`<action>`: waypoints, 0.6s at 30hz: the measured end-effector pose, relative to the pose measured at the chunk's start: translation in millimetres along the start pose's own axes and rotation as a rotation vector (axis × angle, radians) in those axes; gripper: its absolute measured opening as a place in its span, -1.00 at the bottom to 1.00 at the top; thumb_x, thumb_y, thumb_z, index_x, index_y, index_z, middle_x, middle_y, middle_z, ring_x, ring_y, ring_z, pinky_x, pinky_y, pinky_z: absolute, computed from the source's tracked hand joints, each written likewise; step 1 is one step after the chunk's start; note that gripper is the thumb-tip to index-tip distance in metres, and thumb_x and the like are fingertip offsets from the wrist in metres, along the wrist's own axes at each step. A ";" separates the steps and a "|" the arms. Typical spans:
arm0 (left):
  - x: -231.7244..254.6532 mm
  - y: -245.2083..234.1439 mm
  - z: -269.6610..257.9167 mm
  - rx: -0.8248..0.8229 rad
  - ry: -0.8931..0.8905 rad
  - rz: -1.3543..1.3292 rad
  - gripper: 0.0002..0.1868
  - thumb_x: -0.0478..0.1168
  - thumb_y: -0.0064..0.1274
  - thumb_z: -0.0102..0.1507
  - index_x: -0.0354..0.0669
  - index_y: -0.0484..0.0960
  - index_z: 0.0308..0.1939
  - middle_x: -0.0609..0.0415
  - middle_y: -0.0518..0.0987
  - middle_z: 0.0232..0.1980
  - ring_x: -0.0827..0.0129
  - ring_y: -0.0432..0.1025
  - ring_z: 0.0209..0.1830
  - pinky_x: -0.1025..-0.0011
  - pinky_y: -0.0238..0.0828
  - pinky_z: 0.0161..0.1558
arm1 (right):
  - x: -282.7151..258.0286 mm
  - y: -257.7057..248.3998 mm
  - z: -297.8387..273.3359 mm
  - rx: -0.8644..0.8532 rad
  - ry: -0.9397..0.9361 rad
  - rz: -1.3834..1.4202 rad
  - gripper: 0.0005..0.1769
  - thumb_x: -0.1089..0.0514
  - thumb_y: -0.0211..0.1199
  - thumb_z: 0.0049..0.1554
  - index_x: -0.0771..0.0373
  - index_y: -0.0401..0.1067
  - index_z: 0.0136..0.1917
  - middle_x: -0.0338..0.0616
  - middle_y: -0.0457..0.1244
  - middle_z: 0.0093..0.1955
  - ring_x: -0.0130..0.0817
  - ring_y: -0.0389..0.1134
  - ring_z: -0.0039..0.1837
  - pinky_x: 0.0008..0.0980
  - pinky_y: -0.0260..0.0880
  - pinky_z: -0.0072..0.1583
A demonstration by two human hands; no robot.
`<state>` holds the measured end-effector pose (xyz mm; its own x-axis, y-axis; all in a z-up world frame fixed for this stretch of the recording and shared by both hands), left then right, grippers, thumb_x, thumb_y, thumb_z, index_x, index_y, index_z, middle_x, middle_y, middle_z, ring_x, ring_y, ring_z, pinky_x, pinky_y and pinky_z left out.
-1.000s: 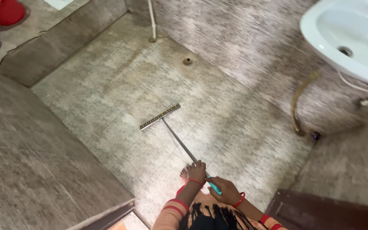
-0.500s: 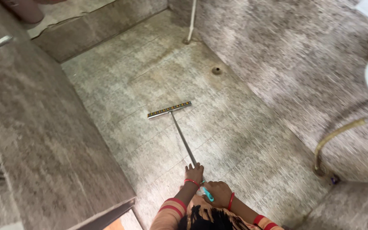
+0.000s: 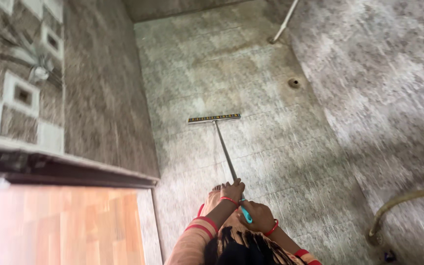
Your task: The person uses a floor squeegee to push water across a tiled bathroom floor, maneuvering around a toilet, urinal, and sink.
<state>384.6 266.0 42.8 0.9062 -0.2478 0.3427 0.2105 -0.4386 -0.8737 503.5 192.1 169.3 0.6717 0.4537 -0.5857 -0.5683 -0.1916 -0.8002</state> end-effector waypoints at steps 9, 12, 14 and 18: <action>-21.5 29.3 -60.7 0.379 -0.411 -1.470 -0.54 -0.24 -0.11 0.30 -0.04 0.52 0.30 -0.15 0.68 0.03 -0.03 0.51 -0.39 0.24 0.36 -0.37 | -34.2 -7.5 2.3 0.001 -0.034 0.089 -0.45 -0.14 0.41 0.04 0.24 0.39 0.13 0.03 0.40 -0.27 -0.07 0.47 -0.26 -0.17 0.47 -0.22; -16.2 31.7 -75.1 0.141 -0.805 -2.112 -0.53 0.04 0.01 0.43 -0.35 0.57 0.15 -0.06 0.57 -0.21 0.22 0.50 -0.43 0.26 0.52 -0.43 | -26.7 -0.1 -0.4 -0.003 -0.071 0.325 -0.39 -0.04 0.40 0.04 0.29 0.29 0.22 0.02 0.41 -0.15 -0.15 0.50 -0.16 -0.24 0.51 -0.15; -5.9 30.6 -84.0 -0.021 -0.807 -2.208 -0.58 0.06 -0.04 0.41 -0.25 0.51 0.07 -0.08 0.60 -0.23 0.19 0.51 -0.42 0.26 0.51 -0.40 | -9.5 16.8 -10.3 -0.107 -0.062 0.529 -0.31 0.02 0.40 0.01 0.33 0.21 0.29 0.00 0.41 -0.13 -0.21 0.52 -0.12 -0.26 0.54 -0.11; 5.0 33.7 -80.6 -0.147 -0.899 -2.389 -0.71 -0.14 0.02 0.45 -0.37 0.48 0.01 -0.04 0.63 -0.28 0.14 0.59 -0.34 0.23 0.66 -0.23 | 45.4 57.4 -0.4 0.158 0.297 0.817 -0.49 0.26 0.13 0.12 0.31 0.24 0.35 -0.08 0.32 -0.11 -0.32 0.36 -0.07 -0.35 0.43 0.01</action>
<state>366.7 180.3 42.8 -0.7433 0.6681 0.0338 0.5828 0.6220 0.5229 501.6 201.3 96.7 0.1097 -0.0217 -0.9937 -0.9691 -0.2244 -0.1020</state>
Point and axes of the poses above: each hand's wrist, its own z-axis towards the middle knuckle, its own y-axis out of the palm, x = y × z, the point moved 2 cm from there along z, towards the middle knuckle
